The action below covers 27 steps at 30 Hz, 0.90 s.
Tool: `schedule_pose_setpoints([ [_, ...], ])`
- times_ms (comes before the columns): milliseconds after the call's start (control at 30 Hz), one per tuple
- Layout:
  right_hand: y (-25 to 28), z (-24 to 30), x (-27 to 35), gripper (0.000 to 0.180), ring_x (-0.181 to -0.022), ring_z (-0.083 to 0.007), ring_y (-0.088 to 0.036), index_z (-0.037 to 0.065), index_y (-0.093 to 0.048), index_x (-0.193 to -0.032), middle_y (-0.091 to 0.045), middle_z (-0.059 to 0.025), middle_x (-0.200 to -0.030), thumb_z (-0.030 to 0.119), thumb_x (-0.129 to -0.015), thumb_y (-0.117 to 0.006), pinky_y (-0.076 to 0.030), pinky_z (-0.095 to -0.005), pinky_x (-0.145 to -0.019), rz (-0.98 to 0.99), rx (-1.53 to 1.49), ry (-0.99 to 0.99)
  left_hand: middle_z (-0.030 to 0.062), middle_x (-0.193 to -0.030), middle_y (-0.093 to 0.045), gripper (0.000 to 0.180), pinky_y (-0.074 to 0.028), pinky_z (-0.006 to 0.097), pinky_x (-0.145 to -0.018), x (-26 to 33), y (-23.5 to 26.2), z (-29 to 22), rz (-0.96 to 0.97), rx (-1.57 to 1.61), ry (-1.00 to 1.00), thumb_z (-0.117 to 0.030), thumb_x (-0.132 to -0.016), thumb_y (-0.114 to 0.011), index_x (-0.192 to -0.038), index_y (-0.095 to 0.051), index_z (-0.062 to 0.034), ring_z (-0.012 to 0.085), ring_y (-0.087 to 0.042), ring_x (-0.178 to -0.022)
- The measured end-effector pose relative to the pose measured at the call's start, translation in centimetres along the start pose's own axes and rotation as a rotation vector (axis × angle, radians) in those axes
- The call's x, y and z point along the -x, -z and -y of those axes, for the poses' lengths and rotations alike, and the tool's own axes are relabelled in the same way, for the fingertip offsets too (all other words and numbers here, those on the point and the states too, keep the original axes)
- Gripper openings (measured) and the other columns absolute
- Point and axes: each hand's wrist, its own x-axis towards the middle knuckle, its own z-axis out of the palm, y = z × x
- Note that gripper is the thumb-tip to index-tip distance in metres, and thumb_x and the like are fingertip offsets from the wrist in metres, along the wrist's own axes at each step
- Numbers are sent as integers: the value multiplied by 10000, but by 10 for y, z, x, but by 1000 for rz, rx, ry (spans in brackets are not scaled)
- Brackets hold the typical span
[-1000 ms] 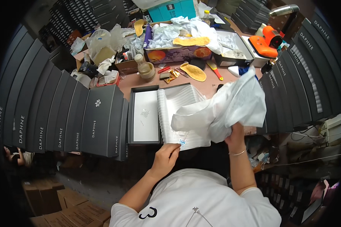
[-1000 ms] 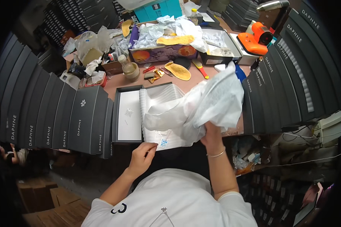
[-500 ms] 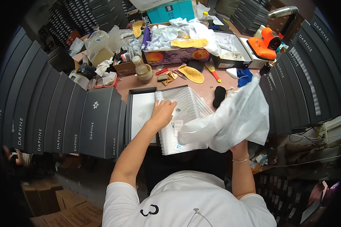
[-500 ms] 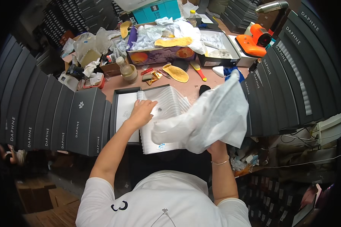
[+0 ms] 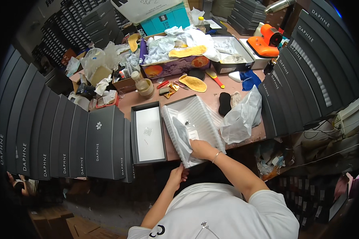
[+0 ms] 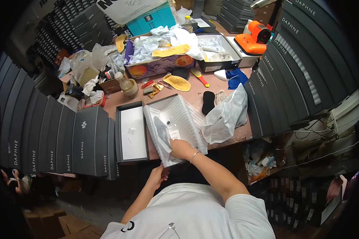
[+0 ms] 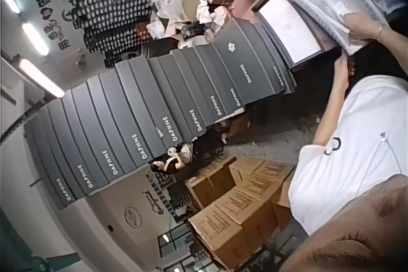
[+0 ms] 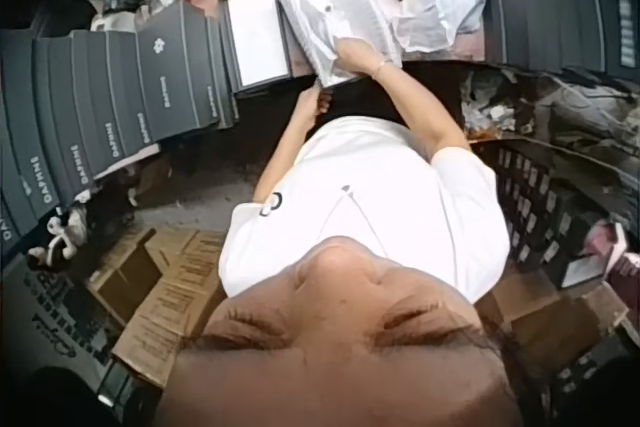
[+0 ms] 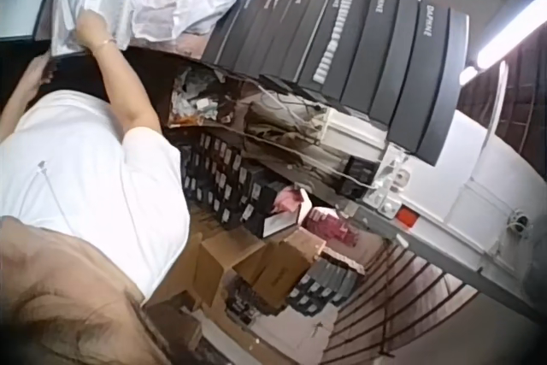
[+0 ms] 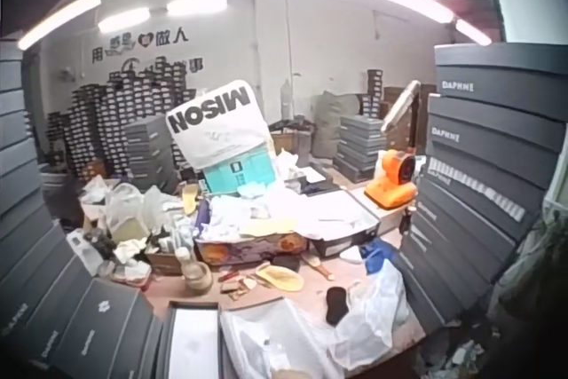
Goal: Inspecting black high-heeled shoes, placing them into fabric bags, and then into shoe boxes.
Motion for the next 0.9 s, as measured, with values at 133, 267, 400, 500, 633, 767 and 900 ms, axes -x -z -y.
schedule_pose_setpoints([
  [133, -4, -13, 16, 352, -869, -389, -647, -27, -561, -986, -650, -235, -887, 200, -723, -619, -517, -470, -760, 15, 45, -21, 35, -796, -610, 393, -479, 314, -686, 0, -21, -39, -37, 375, -42, -456, -934, -550, -921, -613, -69, 144, -577, -718],
  [267, -5, -18, 13, 355, -882, -432, -620, -43, -560, -1048, -642, -259, -916, 154, -754, -585, -500, -476, -775, 54, -20, 8, 39, -899, -624, 145, -494, 335, -761, -22, -26, -23, -40, 742, -142, -248, -908, -615, -951, -594, -112, 161, -602, -849],
  [400, 7, 13, 10, 453, -916, -384, -634, -46, -573, -1111, -653, -247, -922, 233, -756, -625, -507, -460, -789, 130, -110, -85, 111, -994, -587, 114, -444, 313, -799, 67, -36, -96, -550, -391, -1086, -37, -835, -682, -807, -572, -27, 232, -571, -873],
  [500, -91, -28, -12, 430, -926, -374, -631, -32, -592, -1077, -652, -245, -913, 251, -758, -648, -509, -449, -781, -183, -131, 310, 166, -1091, -580, 102, -447, 327, -876, 58, -41, -108, -258, -832, -1294, -27, -815, -680, -803, -579, -19, 293, -567, -1026],
  [633, -2, 20, -1, 395, -895, -369, -628, 39, -613, -1090, -625, -239, -1035, 247, -760, -672, -500, -429, -799, 73, -83, 246, 205, -1278, -528, 150, -385, 412, -1029, 58, -6, -69, -231, -248, -999, -21, -887, -556, -1031, -579, 13, 363, -476, -1241],
  [767, 99, 17, 67, 655, -1207, -367, -464, 115, -509, -1300, -474, -196, -1321, 204, -705, -767, -370, -495, -1004, -563, -29, 108, 254, -1405, -397, 466, -306, 481, -1082, 48, 0, -97, -593, -773, -1200, -83, -902, -550, -1318, -406, 72, 378, -371, -1323],
  [900, 148, -37, 117, 920, -1370, -408, -244, 203, -373, -1422, -276, -200, -1477, 276, -628, -831, -225, -648, -1040, -665, 330, -402, 256, -1449, -339, 561, -166, 534, -1129, 16, -52, -165, -333, -1492, -1038, -175, -870, -580, -1340, -408, 79, 381, -245, -1392],
])
